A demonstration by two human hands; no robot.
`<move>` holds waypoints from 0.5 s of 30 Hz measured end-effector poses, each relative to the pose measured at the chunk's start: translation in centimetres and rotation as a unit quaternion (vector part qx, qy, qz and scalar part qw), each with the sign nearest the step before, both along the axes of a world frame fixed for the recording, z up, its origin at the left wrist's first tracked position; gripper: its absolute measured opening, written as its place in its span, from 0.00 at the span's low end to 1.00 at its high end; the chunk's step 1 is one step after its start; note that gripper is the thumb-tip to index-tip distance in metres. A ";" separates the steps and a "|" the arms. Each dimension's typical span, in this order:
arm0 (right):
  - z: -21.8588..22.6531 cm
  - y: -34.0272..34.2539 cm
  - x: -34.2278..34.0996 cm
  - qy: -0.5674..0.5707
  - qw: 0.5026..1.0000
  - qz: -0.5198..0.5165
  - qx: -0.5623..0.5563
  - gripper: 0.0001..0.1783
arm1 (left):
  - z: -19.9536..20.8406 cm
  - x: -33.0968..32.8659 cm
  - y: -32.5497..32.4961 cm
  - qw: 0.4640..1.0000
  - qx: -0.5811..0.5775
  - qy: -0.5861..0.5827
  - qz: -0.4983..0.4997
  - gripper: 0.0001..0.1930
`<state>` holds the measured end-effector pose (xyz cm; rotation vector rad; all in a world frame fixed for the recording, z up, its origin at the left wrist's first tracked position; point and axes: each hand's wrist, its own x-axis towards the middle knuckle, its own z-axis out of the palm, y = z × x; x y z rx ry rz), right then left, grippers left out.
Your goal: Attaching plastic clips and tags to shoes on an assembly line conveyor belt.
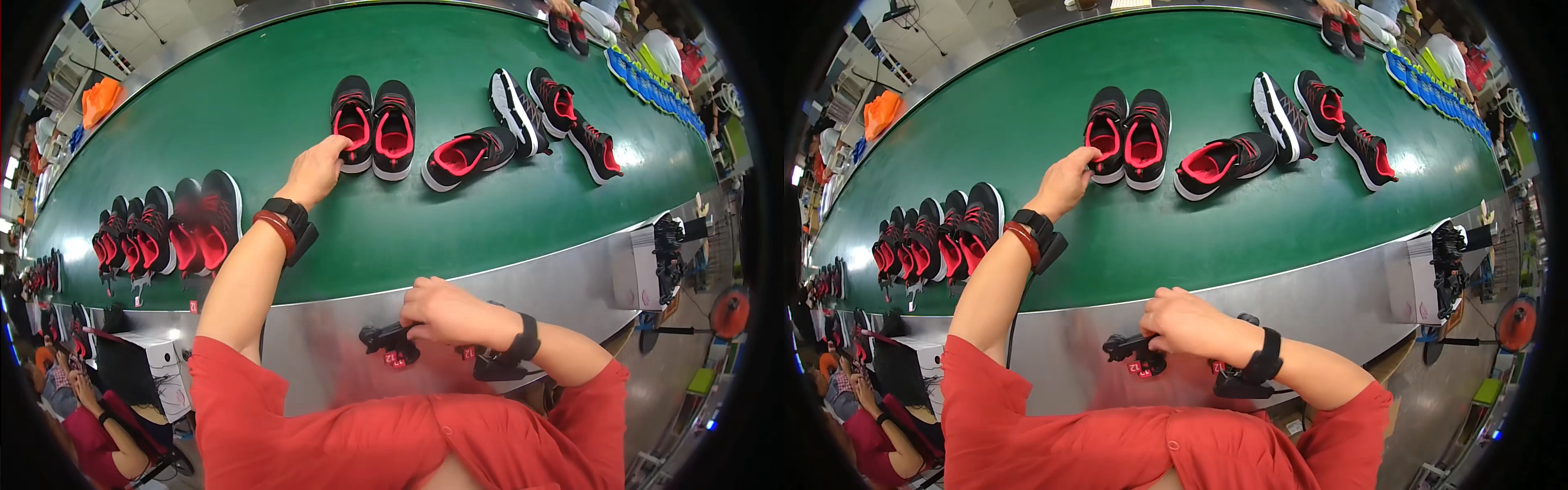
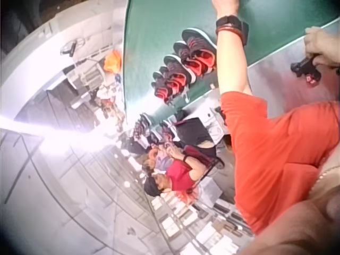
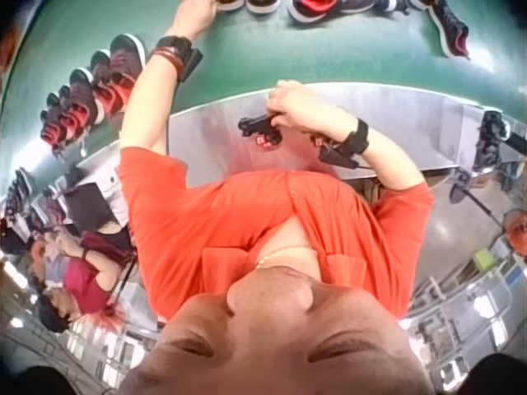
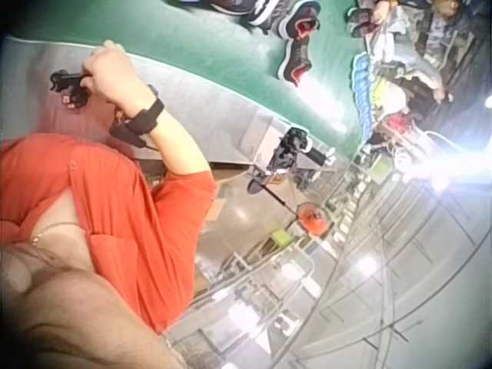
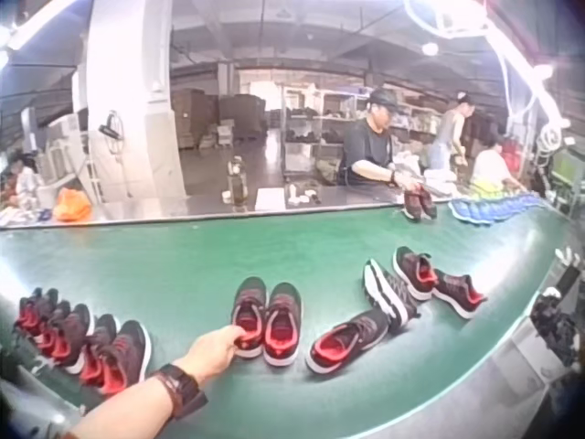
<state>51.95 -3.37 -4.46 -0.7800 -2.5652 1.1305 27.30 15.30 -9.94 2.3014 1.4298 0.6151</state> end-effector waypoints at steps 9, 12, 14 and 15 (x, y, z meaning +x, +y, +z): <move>0.5 7.2 -0.8 0.096 0.877 -0.317 -0.349 0.21 | -0.1 -0.7 -6.1 0.998 0.059 -0.029 -0.018 0.09; -0.8 7.6 -2.2 0.101 0.870 -0.314 -0.367 0.24 | 0.2 -0.8 -7.9 0.997 0.064 -0.038 0.019 0.09; -1.6 7.5 -2.9 0.115 0.865 -0.315 -0.373 0.24 | 0.4 -0.7 -8.5 0.997 0.063 -0.046 0.022 0.09; -2.0 7.3 -3.3 0.125 0.862 -0.318 -0.374 0.24 | 0.5 -0.7 -8.7 0.996 0.066 -0.053 0.020 0.09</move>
